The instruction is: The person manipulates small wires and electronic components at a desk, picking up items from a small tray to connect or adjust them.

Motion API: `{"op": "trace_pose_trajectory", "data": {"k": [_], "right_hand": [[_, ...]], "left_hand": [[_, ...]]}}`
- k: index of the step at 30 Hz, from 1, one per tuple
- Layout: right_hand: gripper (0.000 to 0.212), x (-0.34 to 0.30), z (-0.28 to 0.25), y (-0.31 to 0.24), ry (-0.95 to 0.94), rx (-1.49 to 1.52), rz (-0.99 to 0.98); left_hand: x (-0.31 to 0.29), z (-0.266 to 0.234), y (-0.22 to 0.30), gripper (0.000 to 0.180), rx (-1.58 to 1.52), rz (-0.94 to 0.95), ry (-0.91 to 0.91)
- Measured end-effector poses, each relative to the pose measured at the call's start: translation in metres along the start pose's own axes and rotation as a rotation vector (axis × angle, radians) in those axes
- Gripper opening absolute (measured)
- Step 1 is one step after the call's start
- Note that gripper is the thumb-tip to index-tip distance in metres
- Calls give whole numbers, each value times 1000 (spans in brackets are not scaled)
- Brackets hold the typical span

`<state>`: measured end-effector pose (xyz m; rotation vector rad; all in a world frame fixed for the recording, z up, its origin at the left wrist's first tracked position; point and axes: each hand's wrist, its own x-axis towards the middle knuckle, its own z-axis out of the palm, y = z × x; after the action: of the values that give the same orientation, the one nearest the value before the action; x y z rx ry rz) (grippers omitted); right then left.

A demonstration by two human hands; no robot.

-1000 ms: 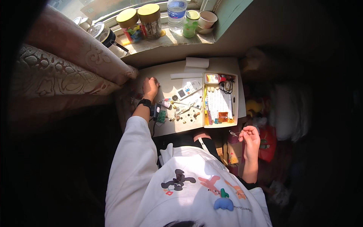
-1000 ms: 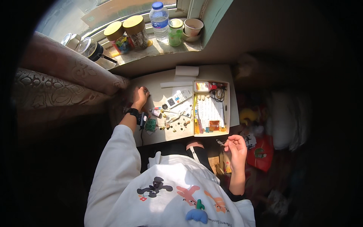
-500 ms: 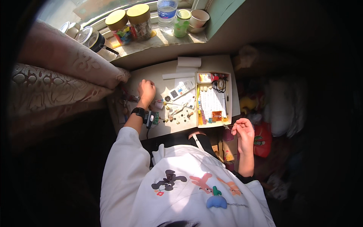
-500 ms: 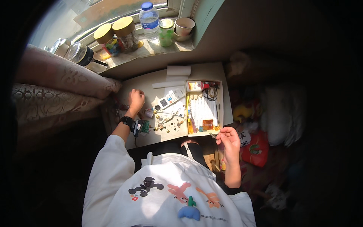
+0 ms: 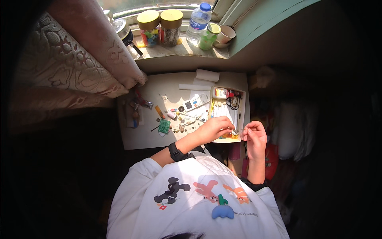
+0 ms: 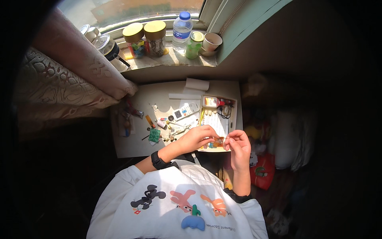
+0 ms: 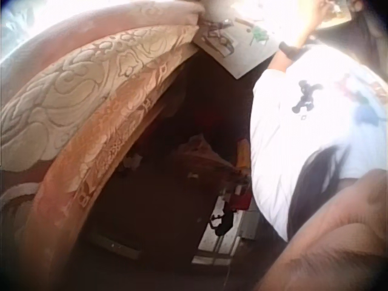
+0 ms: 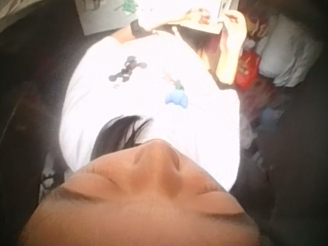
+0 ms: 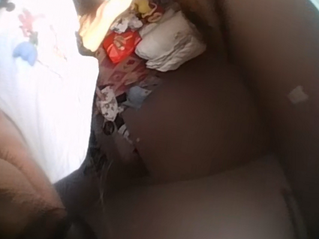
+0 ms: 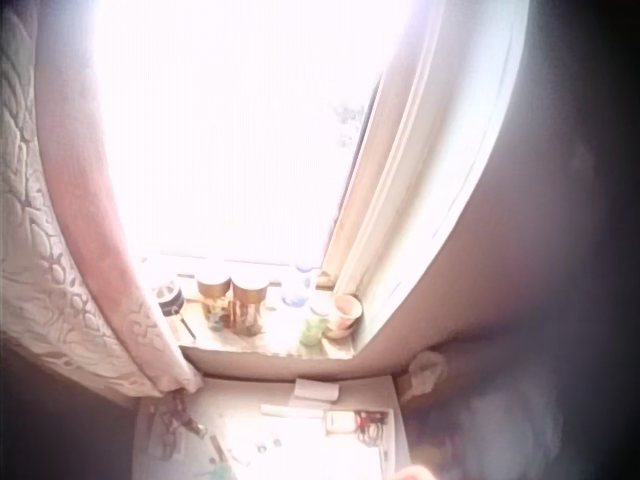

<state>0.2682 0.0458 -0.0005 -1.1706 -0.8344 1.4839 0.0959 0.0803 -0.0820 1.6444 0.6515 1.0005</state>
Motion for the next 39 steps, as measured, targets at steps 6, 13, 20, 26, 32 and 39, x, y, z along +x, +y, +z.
{"op": "trace_pose_trajectory", "data": {"k": [6, 13, 20, 26, 32, 39], "right_hand": [[12, 0, 16, -10, -63, 66, -20], [11, 0, 22, -16, -53, -11, -57], [11, -1, 32, -20, -170, -88, -65], [10, -3, 42, -22, -209, -122, -75], [11, -3, 50, -22, -283, -92, -87], [10, -5, 51, -24, -295, -117, -87]], "left_hand": [[2, -5, 15, 14, 64, 3, -12], [-9, -21, 18, 14, 174, 86, 35], [-21, -37, 40, 15, 293, 75, 64], [-29, -44, 56, 13, 489, 95, 91], [-38, -45, 65, 11, 453, 78, 167], [-38, -44, 69, 12, 392, 55, 182]]}}
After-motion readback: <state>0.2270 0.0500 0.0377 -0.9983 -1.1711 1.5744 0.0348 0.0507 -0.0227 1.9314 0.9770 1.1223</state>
